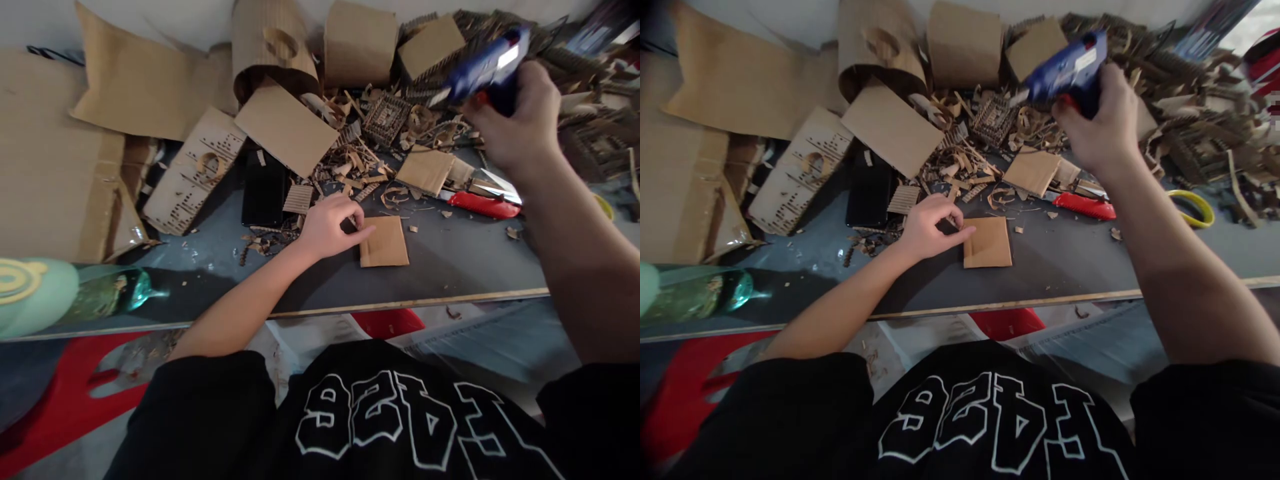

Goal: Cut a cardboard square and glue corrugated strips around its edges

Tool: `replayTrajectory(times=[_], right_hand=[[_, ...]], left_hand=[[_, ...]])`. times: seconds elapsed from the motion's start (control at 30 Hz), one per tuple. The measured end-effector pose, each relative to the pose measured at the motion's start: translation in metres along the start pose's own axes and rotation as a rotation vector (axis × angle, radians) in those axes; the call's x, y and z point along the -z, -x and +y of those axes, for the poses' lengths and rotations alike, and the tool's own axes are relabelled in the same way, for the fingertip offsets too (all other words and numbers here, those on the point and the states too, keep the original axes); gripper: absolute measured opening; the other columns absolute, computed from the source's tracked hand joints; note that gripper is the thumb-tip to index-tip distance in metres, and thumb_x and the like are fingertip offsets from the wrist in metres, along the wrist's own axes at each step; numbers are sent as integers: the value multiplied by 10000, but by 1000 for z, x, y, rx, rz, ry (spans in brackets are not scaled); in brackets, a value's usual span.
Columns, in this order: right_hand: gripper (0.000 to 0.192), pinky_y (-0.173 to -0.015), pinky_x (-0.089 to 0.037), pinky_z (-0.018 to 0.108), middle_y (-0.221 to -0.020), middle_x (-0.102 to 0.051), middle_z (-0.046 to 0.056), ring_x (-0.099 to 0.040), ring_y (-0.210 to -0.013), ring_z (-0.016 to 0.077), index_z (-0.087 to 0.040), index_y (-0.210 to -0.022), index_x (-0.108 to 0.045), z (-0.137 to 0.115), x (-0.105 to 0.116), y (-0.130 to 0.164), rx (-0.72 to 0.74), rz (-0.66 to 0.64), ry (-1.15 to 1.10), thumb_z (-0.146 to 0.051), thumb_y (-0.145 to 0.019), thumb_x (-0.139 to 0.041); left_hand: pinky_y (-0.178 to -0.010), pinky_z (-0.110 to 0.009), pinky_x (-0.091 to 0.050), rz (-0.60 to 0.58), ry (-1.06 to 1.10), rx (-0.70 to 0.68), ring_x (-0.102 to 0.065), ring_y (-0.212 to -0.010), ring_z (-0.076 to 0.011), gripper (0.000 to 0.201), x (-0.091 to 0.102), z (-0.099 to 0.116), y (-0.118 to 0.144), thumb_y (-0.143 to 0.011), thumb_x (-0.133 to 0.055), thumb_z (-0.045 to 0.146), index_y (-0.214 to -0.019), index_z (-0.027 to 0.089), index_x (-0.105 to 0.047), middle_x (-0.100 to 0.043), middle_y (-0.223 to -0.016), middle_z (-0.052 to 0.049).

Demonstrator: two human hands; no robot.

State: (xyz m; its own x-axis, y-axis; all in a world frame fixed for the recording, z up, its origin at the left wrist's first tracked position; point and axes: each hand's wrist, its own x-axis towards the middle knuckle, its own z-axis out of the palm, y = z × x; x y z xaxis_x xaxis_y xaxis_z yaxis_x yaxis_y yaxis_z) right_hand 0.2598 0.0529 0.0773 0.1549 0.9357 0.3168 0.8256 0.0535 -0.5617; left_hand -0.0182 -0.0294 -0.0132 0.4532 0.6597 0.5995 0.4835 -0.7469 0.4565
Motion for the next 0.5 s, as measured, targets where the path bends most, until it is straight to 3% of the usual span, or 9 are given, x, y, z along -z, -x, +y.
replayTrajectory(times=[0.1, 0.17, 0.23, 0.37, 0.5], right_hand=[[353, -751, -432, 319, -869, -560, 38, -469, -765, 144, -215, -920, -435, 5, 6, 26, 57, 61, 233, -255, -743, -738], [317, -743, -440, 340, -864, -577, 62, -512, -769, 173, -220, -881, -415, 8, 6, 47, 120, -4, 285, -279, -743, -694], [331, -734, -449, 359, -845, -588, 73, -547, -773, 201, -228, -808, -367, 9, 1, 66, 202, -62, 298, -293, -724, -680], [360, -745, -476, 394, -888, -626, 99, -603, -859, 266, -229, -775, -322, 8, -15, 85, 289, -87, 268, -317, -750, -671], [250, -828, -507, 440, -1001, -638, 135, -613, -983, 311, -215, -861, -430, 4, -28, 85, 271, -90, 249, -334, -815, -645]], left_hand=[[-499, -265, -379, 18, -58, -184, -513, -500, -116, 474, 10, 6, 0, -900, -658, 431, -533, 213, -451, -518, -488, 37], [-445, -273, -299, -51, -109, -352, -473, -445, -108, 515, 14, 9, 0, -894, -650, 430, -490, 211, -419, -475, -449, 43], [-434, -272, -283, -171, -75, -416, -482, -437, -103, 504, 14, 9, 1, -882, -658, 432, -489, 208, -435, -488, -452, 48], [-461, -233, -335, -391, 155, -216, -521, -443, -75, 427, 9, 5, 4, -848, -698, 391, -538, 198, -475, -531, -469, 73], [-495, -191, -386, -494, 210, -32, -581, -473, -71, 150, 9, 5, 7, -893, -674, 323, -858, 210, -582, -602, -541, 95]])
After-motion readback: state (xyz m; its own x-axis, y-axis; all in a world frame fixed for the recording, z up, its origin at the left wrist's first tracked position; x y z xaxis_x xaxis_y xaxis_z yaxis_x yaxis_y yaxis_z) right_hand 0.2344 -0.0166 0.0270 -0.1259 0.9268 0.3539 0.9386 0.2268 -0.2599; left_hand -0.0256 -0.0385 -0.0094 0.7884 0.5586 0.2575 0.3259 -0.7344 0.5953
